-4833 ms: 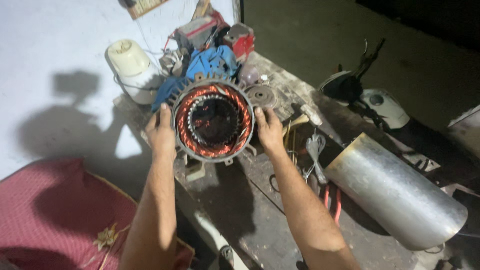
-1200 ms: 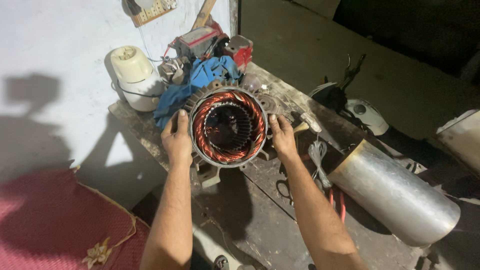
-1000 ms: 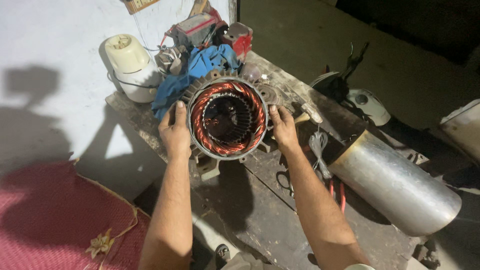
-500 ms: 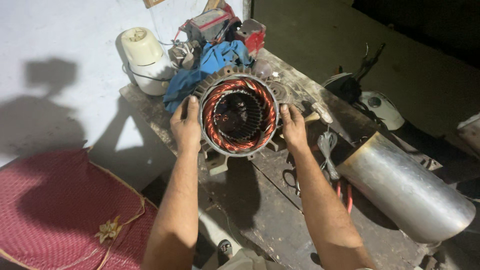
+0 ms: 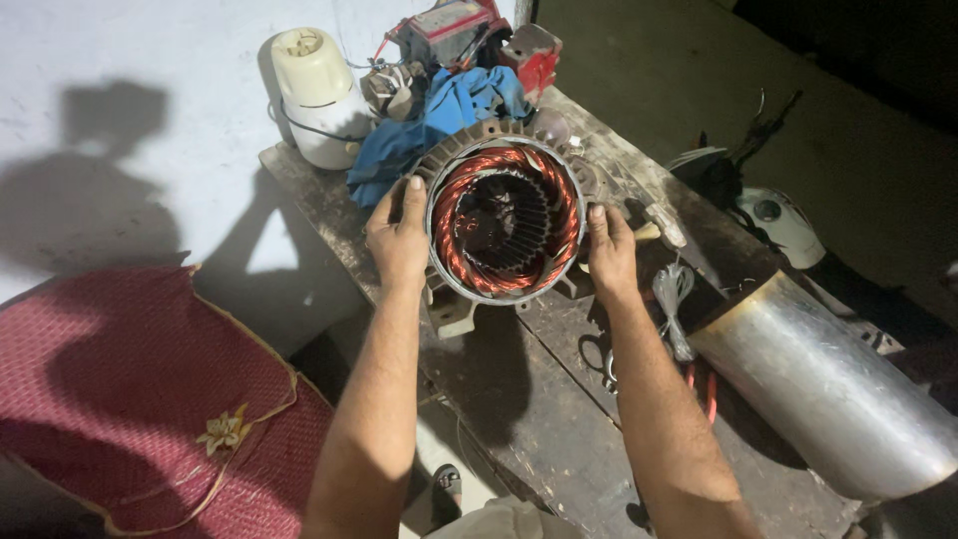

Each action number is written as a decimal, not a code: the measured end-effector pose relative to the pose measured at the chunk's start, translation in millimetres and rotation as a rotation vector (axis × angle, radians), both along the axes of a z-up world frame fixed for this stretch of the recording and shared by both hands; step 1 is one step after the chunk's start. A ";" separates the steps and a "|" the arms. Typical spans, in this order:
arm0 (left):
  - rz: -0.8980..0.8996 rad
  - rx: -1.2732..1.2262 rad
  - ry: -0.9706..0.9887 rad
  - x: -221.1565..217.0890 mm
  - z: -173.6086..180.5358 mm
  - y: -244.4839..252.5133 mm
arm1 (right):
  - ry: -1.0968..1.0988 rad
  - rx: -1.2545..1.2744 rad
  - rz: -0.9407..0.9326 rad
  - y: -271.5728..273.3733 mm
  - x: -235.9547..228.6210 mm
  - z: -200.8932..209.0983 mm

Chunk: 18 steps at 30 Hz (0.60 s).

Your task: The person handles a motor stator and a cylindrical metal core, then pulls and twists white insulated wire from a spool. They repeatedly pick up and set down the stator and core, and manipulate the wire ends with both hands.

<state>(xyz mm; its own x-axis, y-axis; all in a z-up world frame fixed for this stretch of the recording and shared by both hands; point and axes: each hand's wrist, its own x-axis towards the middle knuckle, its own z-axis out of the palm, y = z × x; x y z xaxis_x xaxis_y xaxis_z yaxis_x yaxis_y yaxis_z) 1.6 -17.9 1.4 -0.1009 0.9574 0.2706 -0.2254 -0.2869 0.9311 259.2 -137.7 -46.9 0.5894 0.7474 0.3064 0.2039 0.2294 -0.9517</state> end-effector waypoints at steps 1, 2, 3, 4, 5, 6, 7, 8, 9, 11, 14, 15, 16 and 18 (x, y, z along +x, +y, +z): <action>0.002 0.007 0.010 -0.3 -0.4 -0.4 | -0.026 0.001 -0.011 -0.7 -1.0 -0.6; 0.004 0.015 0.021 -0.9 -0.8 -1.0 | -0.018 -0.006 -0.028 -1.3 -1.5 -1.3; 0.005 0.024 0.032 -1.2 -1.0 -1.9 | -0.009 -0.013 -0.045 -1.4 -2.1 -1.9; -0.001 0.026 0.026 -1.5 -0.9 -2.8 | -0.002 -0.018 -0.060 -1.3 -2.5 -2.2; -0.008 0.029 0.021 -1.9 -0.7 -3.6 | 0.027 -0.023 -0.054 -1.8 -2.8 -2.9; -0.014 0.030 0.016 -2.2 -0.4 -4.1 | 0.056 -0.029 -0.047 -1.9 -2.9 -3.5; -0.027 0.022 0.012 -2.6 0.0 -4.6 | 0.084 -0.034 -0.041 -2.4 -2.4 -4.2; -0.038 0.016 0.009 -3.4 0.8 -5.2 | 0.053 -0.020 -0.040 -2.0 -1.8 -4.8; -0.048 0.009 0.005 -4.1 1.8 -5.5 | 0.022 -0.006 -0.038 -1.8 -1.5 -5.6; -0.048 0.001 0.014 -5.4 3.3 -6.1 | -0.002 0.009 -0.033 -2.2 -1.6 -7.0; -0.051 -0.023 0.006 -4.7 5.7 -5.9 | 0.019 0.018 -0.021 -1.3 -1.1 -5.6; -0.052 -0.034 -0.001 -4.5 6.4 -5.5 | 0.027 0.022 -0.019 -0.8 -1.8 -4.4; -0.054 -0.034 -0.005 -4.3 7.0 -4.8 | 0.036 0.027 -0.016 -0.3 -2.6 -3.0; -0.060 -0.038 -0.014 -3.6 7.1 -3.8 | 0.045 -0.006 -0.010 -0.5 -4.0 0.1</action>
